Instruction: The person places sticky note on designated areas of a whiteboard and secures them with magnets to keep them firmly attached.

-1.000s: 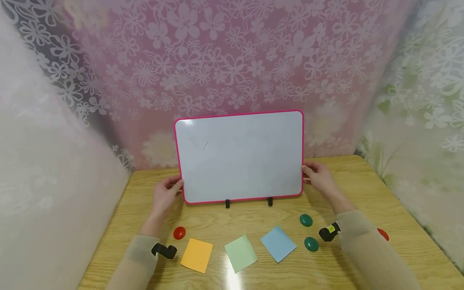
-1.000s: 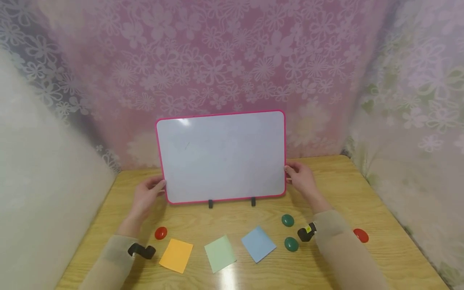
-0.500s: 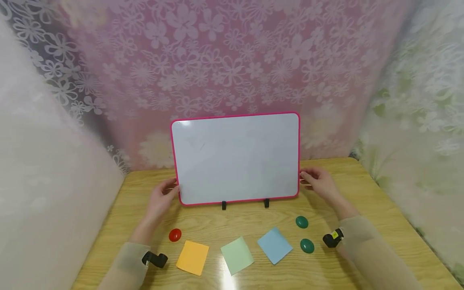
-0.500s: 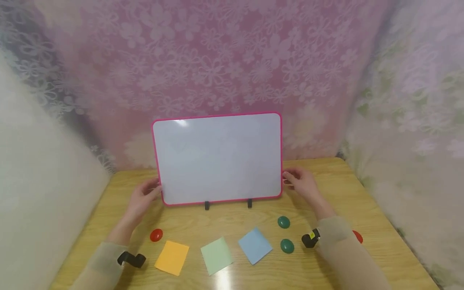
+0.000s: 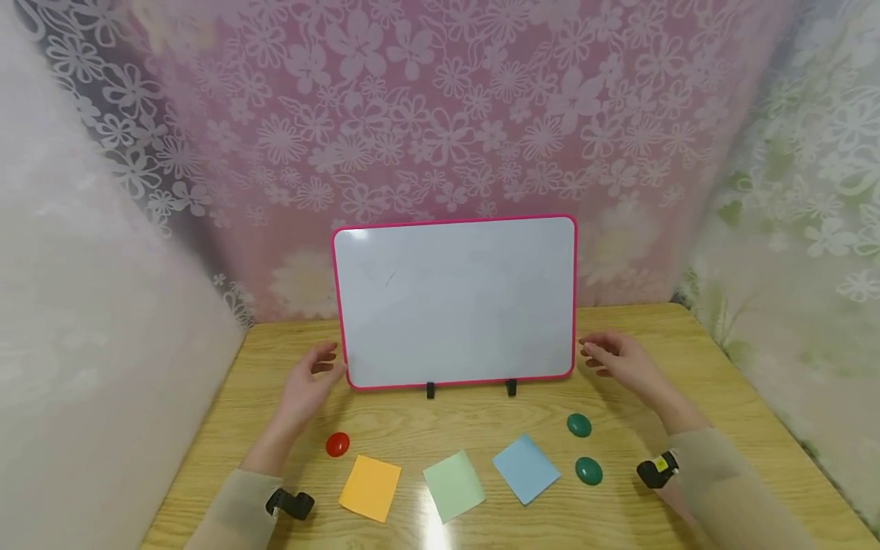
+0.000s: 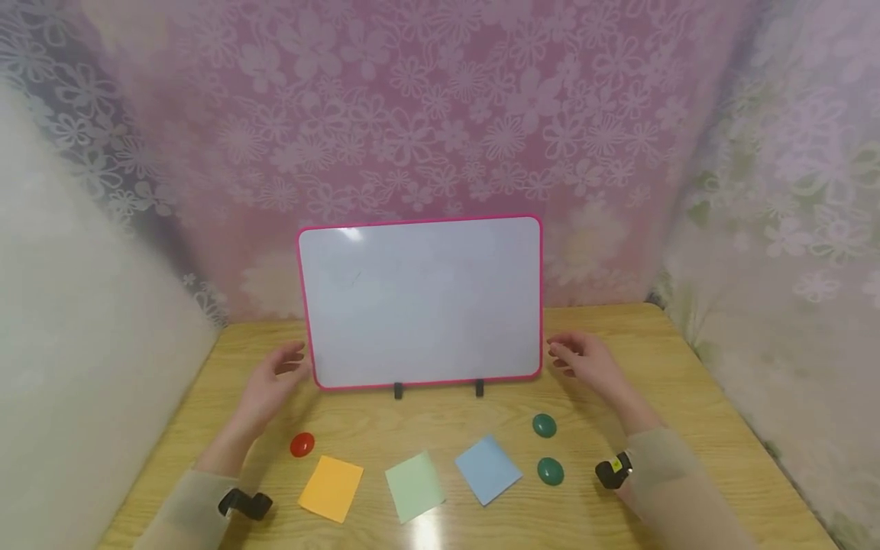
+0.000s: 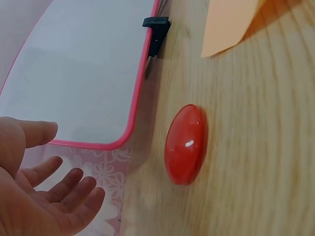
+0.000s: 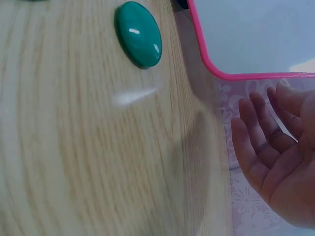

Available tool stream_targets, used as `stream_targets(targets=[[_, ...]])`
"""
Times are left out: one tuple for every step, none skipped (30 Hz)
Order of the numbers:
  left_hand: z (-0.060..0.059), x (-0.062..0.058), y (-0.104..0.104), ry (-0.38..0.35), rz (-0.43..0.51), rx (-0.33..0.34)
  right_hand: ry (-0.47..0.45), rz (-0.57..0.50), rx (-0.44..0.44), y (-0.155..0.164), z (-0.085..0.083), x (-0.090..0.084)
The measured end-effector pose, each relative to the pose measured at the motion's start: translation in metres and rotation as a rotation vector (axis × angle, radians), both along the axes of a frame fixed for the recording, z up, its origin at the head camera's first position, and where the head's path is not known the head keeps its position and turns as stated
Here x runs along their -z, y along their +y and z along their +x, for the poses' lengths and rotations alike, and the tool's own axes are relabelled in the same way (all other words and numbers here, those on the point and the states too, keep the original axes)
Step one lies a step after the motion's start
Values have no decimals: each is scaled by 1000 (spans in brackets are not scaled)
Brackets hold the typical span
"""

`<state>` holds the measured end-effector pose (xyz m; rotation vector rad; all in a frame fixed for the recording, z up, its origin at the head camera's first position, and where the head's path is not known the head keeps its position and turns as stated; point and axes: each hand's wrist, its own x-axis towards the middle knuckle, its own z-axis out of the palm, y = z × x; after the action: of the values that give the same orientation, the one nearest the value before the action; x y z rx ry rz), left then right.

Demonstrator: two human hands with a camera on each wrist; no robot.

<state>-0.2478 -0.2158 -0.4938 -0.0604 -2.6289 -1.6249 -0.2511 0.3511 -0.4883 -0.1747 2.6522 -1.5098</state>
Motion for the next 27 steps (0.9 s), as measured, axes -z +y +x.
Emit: stream_targets(targets=[[1, 0, -1, 4, -8, 4, -1, 4, -7, 1, 1, 0], [2, 1, -2, 9, -19, 8, -1, 12, -15, 2, 3, 0], [3, 1, -2, 10, -25, 9, -2, 23, -19, 3, 4, -1], [4, 2, -3, 15, -35, 12, 0, 35, -27, 4, 6, -1], [6, 2, -4, 20, -47, 13, 1, 46, -37, 5, 7, 0], [8, 3, -4, 25, -60, 13, 2, 60, -46, 7, 8, 0], [10, 3, -5, 32, -72, 12, 0, 73, -50, 9, 10, -1], [12, 3, -5, 39, -85, 14, 2, 88, -58, 11, 12, -1], [13, 3, -5, 45, -97, 16, 4, 105, -64, 13, 13, -1], [15, 3, -5, 52, -112, 19, 10, 122, -76, 15, 15, -2], [17, 3, -4, 60, -127, 21, 16, 141, -83, 17, 17, -2], [19, 3, -4, 70, -143, 25, 23, 162, -89, 19, 18, -3], [20, 3, -3, 81, -160, 28, 31, 183, -95, 21, 19, -3], [22, 4, -3, 93, -174, 32, 41, 205, -103, 23, 21, -3], [23, 4, -2, 110, -186, 35, 52, 226, -107, 25, 22, -4], [24, 5, -1, 128, -198, 40, 61, 246, -112, 28, 24, -4], [25, 5, 0, 150, -211, 45, 74, 270, -115, 30, 25, -4], [25, 5, 0, 170, -223, 50, 84, 288, -119, 33, 26, -4], [26, 5, 1, 191, -232, 55, 91, 309, -123, 35, 27, -4], [27, 6, 1, 209, -239, 61, 101, 330, -126, 37, 28, -5], [27, 6, 2, 229, -247, 66, 110, 349, -131, 39, 29, -5], [29, 6, 2, 245, -255, 70, 120, 367, -137, 41, 30, -6], [30, 5, 2, 261, -261, 73, 129, 381, -142, 43, 30, -6], [31, 5, 2, 273, -266, 77, 136, 392, -147, 45, 32, -7], [33, 5, 2, 287, -273, 80, 142, 406, -151, 46, 33, -7], [34, 5, 2, 300, -281, 85, 151, 418, -152, 48, 34, -7], [36, 5, 3, 312, -291, 90, 161, 425, -158, 50, 35, -7]])
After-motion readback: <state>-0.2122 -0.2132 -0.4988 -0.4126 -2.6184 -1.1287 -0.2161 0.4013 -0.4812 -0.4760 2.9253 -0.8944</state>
